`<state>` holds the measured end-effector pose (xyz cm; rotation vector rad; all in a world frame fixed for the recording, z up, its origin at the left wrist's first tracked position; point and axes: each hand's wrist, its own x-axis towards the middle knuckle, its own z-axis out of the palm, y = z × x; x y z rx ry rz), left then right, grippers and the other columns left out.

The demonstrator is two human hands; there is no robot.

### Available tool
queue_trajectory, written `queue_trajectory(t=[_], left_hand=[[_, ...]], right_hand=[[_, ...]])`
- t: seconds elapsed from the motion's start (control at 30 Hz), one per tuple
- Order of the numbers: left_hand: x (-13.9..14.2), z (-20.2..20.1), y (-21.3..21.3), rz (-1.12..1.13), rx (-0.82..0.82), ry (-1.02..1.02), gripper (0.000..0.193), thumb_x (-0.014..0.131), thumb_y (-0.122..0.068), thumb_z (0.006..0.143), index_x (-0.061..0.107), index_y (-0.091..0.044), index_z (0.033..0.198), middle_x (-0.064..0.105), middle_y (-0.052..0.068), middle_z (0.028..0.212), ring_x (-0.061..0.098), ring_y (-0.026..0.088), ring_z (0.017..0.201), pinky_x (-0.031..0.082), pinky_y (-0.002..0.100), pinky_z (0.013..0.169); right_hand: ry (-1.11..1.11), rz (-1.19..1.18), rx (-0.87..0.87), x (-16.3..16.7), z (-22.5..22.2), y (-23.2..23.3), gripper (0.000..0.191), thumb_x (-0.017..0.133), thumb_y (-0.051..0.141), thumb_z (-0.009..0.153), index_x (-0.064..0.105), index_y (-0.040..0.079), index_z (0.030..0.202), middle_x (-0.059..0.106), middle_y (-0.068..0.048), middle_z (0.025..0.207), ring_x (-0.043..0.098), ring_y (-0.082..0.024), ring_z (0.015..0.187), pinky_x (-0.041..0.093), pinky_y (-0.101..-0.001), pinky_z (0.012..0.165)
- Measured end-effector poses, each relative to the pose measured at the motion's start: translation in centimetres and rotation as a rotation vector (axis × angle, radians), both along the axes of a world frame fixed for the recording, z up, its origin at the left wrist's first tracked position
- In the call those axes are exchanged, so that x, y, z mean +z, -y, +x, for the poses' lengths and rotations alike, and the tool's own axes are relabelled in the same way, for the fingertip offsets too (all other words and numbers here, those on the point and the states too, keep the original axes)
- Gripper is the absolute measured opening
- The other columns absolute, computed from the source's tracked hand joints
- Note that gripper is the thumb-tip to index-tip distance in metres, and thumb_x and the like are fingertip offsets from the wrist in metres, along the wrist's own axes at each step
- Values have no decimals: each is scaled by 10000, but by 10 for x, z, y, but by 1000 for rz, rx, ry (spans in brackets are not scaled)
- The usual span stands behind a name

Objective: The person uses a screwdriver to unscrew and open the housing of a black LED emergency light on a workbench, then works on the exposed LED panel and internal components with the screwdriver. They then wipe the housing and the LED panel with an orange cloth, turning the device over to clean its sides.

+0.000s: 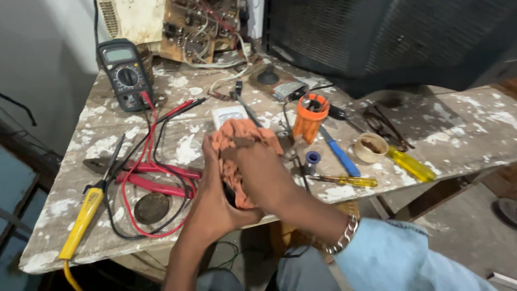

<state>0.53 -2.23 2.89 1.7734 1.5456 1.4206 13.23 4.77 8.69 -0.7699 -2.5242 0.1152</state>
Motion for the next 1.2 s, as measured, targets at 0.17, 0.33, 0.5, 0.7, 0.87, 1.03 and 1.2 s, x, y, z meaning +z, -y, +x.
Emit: queue_trajectory(t=[0.17,0.33,0.5,0.7,0.87,1.03,1.2], left_hand=[[2,5,3,61,38,-98,1608,994,-431,489,-104,48,1562,12,338,1670,57,452,1567,218,492,1212],[6,9,6,90,32,-79,1555,962,-412,509,-58,36,1593,33,345,1677,49,481,1586,222,513,1228],[4,11,7,81,21,-71,1567,978,-426,503,-58,58,1575,4,381,1666,38,501,1575,208,515,1223],[6,12,7,53,22,-42,1610,984,-419,445,-63,46,1575,-21,363,1665,44,477,1576,223,503,1225],[9,11,2,36,45,-65,1640,985,-425,441,-112,35,1569,-24,329,1682,80,451,1567,233,494,1219],[2,9,0,117,75,-81,1685,1015,-396,420,-152,35,1557,-10,346,1680,30,475,1580,229,509,1228],[-6,7,-1,199,111,-57,1700,1013,-367,416,-165,0,1587,12,393,1662,119,488,1582,335,502,1198]], right_hand=[[-4,28,8,-5,-19,-39,403,711,24,709,736,73,1109,716,-192,1004,704,-375,956,541,-459,827],[36,6,-54,-17,-49,-84,298,704,29,814,763,113,1095,717,-191,1015,704,-361,975,546,-449,863],[54,159,-94,-21,-78,-126,425,738,-21,674,773,148,1062,727,-186,978,707,-375,978,565,-438,836],[154,116,-201,-23,-94,-136,279,804,75,685,730,69,953,716,-180,951,726,-362,877,590,-438,757],[155,192,-131,-26,-83,-117,241,781,54,707,745,85,943,739,-159,879,735,-338,881,588,-439,773],[138,35,-80,-20,-56,-77,134,753,78,761,750,80,895,744,-157,831,725,-345,880,566,-479,773],[114,62,-87,-16,-33,-33,204,733,57,735,718,28,937,725,-194,915,725,-370,877,590,-449,759]])
